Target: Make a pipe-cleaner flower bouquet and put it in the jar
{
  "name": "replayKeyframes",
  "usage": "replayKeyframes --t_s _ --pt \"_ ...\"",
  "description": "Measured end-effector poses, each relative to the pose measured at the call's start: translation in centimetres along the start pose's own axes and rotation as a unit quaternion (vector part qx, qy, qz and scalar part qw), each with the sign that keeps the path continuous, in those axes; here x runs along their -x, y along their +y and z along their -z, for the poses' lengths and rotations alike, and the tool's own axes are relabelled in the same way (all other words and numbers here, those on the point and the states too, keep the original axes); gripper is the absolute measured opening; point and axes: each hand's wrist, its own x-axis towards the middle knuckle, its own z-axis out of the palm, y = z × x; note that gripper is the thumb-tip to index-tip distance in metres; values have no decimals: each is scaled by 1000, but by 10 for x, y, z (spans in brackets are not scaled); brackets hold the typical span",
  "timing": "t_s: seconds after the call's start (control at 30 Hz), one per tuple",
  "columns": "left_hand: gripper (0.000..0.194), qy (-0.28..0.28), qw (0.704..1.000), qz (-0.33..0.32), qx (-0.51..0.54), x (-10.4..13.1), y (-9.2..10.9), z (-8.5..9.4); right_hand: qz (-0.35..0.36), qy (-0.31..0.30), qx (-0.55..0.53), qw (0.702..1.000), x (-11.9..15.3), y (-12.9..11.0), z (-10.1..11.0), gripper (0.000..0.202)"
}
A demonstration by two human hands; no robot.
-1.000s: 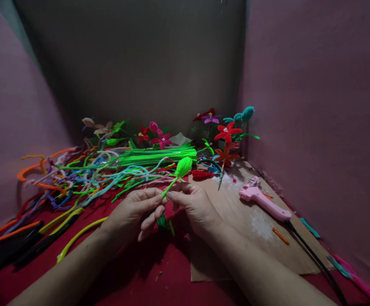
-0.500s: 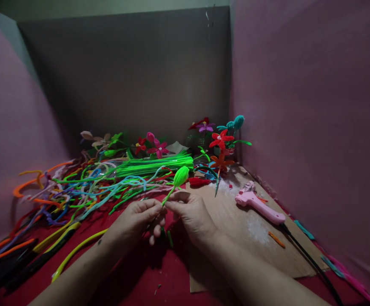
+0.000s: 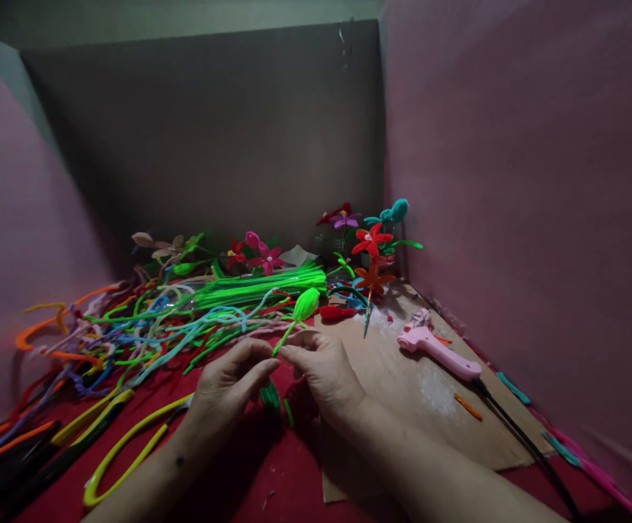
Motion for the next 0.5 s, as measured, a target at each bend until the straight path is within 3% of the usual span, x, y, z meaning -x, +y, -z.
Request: replayKeyframes --t_s 0.23,0.5 --pt "13 -11 1000 19 -10 4 0 -1 1 -7 -2 1000 2 1 -1 18" --pt "17 -37 993 85 72 2 7 0 -8 -25 10 1000 3 -1 -1 22"
